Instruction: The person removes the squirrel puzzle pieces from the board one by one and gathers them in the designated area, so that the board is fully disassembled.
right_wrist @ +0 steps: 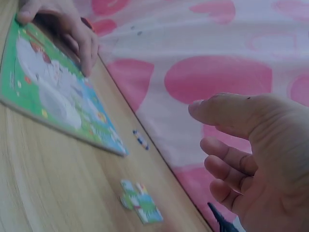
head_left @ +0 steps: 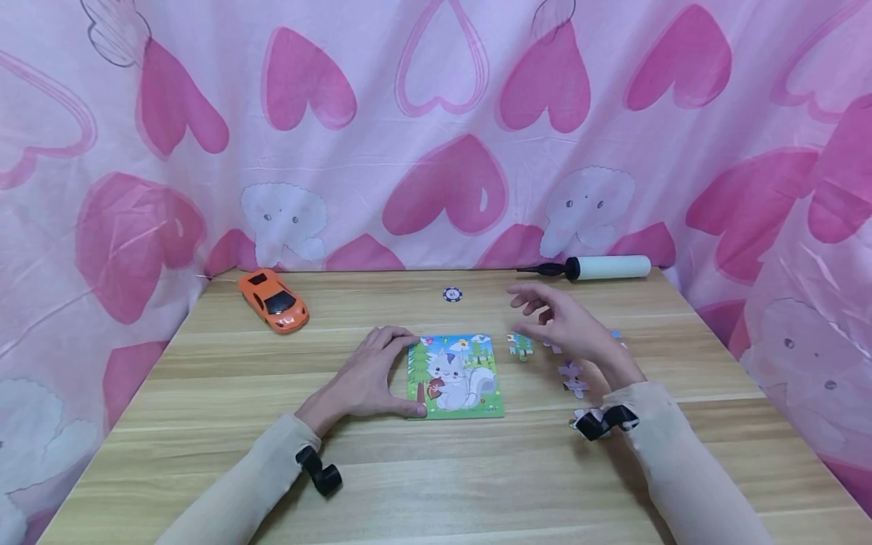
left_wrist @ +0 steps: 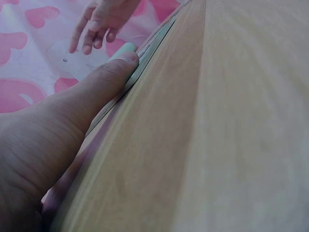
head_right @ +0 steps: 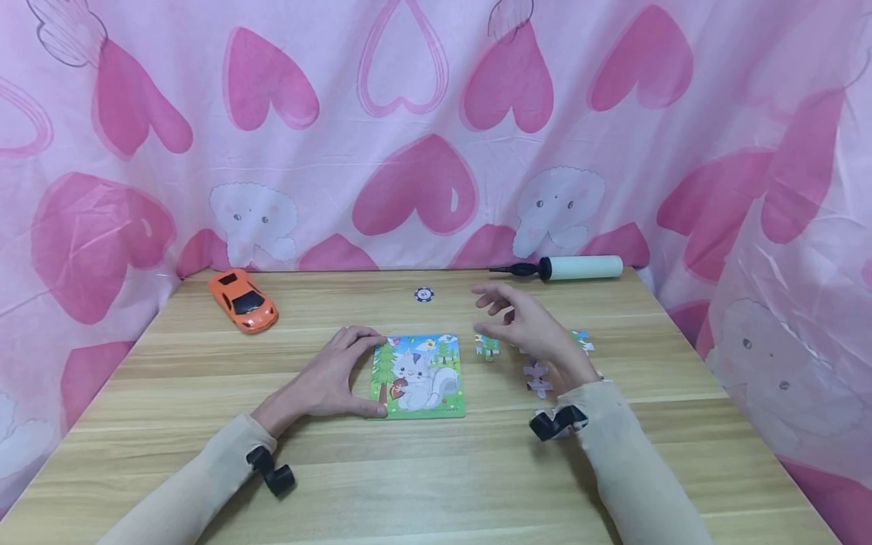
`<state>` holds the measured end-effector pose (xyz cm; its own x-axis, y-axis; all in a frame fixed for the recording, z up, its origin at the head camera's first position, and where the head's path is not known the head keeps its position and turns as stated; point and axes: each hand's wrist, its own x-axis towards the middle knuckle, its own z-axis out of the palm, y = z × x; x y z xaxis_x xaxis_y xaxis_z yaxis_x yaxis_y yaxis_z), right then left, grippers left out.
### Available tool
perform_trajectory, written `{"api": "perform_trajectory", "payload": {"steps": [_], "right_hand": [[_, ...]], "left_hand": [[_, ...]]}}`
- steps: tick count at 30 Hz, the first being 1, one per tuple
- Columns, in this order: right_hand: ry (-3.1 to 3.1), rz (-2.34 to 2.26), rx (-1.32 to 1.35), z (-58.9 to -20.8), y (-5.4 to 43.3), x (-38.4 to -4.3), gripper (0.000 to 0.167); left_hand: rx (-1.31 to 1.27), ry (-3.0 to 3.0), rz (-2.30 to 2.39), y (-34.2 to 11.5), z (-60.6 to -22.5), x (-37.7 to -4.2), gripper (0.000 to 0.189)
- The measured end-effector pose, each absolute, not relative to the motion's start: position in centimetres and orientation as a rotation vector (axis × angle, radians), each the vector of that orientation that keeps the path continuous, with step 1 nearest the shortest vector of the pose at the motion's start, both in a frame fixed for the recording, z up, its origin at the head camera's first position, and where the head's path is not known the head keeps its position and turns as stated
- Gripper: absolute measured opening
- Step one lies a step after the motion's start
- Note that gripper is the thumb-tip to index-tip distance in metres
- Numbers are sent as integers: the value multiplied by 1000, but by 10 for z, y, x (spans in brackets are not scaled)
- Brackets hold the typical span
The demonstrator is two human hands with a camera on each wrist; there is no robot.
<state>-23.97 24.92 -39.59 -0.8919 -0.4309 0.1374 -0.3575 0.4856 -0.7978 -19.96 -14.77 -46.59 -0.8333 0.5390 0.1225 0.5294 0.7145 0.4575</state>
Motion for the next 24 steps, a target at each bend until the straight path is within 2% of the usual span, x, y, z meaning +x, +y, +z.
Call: {"api": "perform_trajectory", "payload": {"steps": [12, 24], "right_hand": [[2642, -1325, -809, -390, 228, -231, 64], [2610, -1302, -809, -397, 219, -230, 63]], "left_hand": [[883, 2883, 765, -147, -463, -198, 126], [868, 2881, 767, -147, -463, -198, 125]]}}
